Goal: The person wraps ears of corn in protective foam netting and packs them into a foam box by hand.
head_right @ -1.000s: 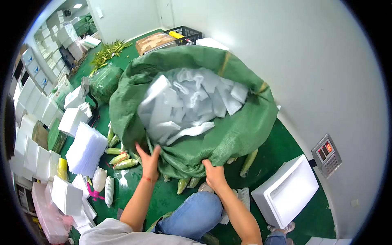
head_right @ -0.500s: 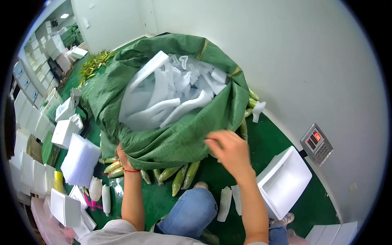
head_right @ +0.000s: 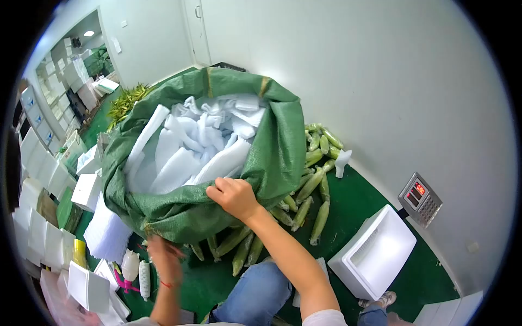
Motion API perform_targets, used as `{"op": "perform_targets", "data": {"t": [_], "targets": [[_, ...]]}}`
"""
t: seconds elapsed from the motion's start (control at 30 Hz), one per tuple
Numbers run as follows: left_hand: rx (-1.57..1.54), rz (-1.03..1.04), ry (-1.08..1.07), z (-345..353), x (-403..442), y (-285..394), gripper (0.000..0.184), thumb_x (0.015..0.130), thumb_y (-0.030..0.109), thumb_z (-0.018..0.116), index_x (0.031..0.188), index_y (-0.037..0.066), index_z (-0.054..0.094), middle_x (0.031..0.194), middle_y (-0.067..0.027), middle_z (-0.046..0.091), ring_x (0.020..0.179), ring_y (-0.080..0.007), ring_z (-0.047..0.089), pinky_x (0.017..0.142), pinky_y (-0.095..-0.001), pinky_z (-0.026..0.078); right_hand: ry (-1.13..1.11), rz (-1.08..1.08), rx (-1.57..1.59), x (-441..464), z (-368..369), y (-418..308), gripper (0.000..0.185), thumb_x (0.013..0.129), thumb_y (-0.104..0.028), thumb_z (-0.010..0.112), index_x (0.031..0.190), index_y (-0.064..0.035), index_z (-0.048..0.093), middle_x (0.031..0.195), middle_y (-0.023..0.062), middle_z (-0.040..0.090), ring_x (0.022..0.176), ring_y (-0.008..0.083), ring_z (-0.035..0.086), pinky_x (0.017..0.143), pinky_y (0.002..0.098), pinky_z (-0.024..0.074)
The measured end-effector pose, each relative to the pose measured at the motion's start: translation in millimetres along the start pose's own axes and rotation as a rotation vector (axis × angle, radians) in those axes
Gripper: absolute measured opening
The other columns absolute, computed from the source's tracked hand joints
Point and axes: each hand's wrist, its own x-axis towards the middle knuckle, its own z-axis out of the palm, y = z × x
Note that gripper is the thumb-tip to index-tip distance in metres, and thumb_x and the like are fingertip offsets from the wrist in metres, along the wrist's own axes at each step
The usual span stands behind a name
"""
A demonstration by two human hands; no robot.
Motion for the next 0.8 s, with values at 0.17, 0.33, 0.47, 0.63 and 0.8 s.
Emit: {"op": "perform_targets", "data": {"t": [0.17,0.33,0.47,0.63,0.8], "targets": [[-0.532,-0.246,-0.324,90.2,-27.3,-0.7,0.047,0.098,0.046,0.037,0.131,0.013,0.041,0.132,-0.0089,0.046,0.120,-0.0217,0.047,0.104,-0.0442,0.036,-0.096,-0.168,0.067,-10.6,-1.2,-35.9,0.012,0.068,-0.019,0.058,0.070,-0.0156,0.046,0.064,-0.0009,0.037,0.056,0.0139,0.047,0.045,0.0280,0.0356],[-1.058,-0.500,-0.198,89.4,38.4,-41.2,0.047,0.098,0.043,0.038,0.130,0.010,0.048,0.135,-0.0080,0.049,0.122,-0.0284,0.045,0.109,-0.0447,0.027,-0.357,0.151,0.310,-50.6,-28.1,-46.6,0.030,0.076,-0.016,0.064,0.104,-0.0105,0.055,0.099,0.0089,0.050,0.091,0.0228,0.055,0.064,0.0269,0.0494],[-1.156,-0.546,-0.289,57.9,14.0,-85.8,0.055,0.092,0.045,0.045,0.136,0.012,0.044,0.146,-0.0097,0.038,0.136,-0.0317,0.031,0.114,-0.0517,0.016,-0.125,1.097,0.976,-70.1,-34.9,-31.0,0.048,0.091,-0.020,0.057,0.134,-0.0040,0.041,0.126,0.0130,0.044,0.114,0.0212,0.048,0.089,0.0339,0.0484],[-0.927,-0.736,-0.380,-5.7,-29.6,-133.8,0.065,0.082,0.045,0.056,0.138,0.015,0.044,0.148,-0.0089,0.036,0.137,-0.0316,0.029,0.115,-0.0520,0.015,0.239,0.810,0.198,-28.5,-37.5,34.2,0.050,0.090,-0.015,0.058,0.136,-0.0053,0.042,0.138,0.0205,0.039,0.128,0.0319,0.038,0.103,0.0443,0.0346],[-0.782,-0.968,-0.264,-65.0,-70.1,-140.3,0.066,0.081,0.038,0.060,0.139,0.012,0.043,0.149,-0.0075,0.034,0.138,-0.0286,0.029,0.115,-0.0504,0.017,-0.232,0.798,-0.333,-28.6,-32.8,83.4,0.039,0.084,-0.019,0.063,0.122,-0.0140,0.056,0.136,0.0133,0.045,0.132,0.0343,0.034,0.101,0.0591,0.0290]]}}
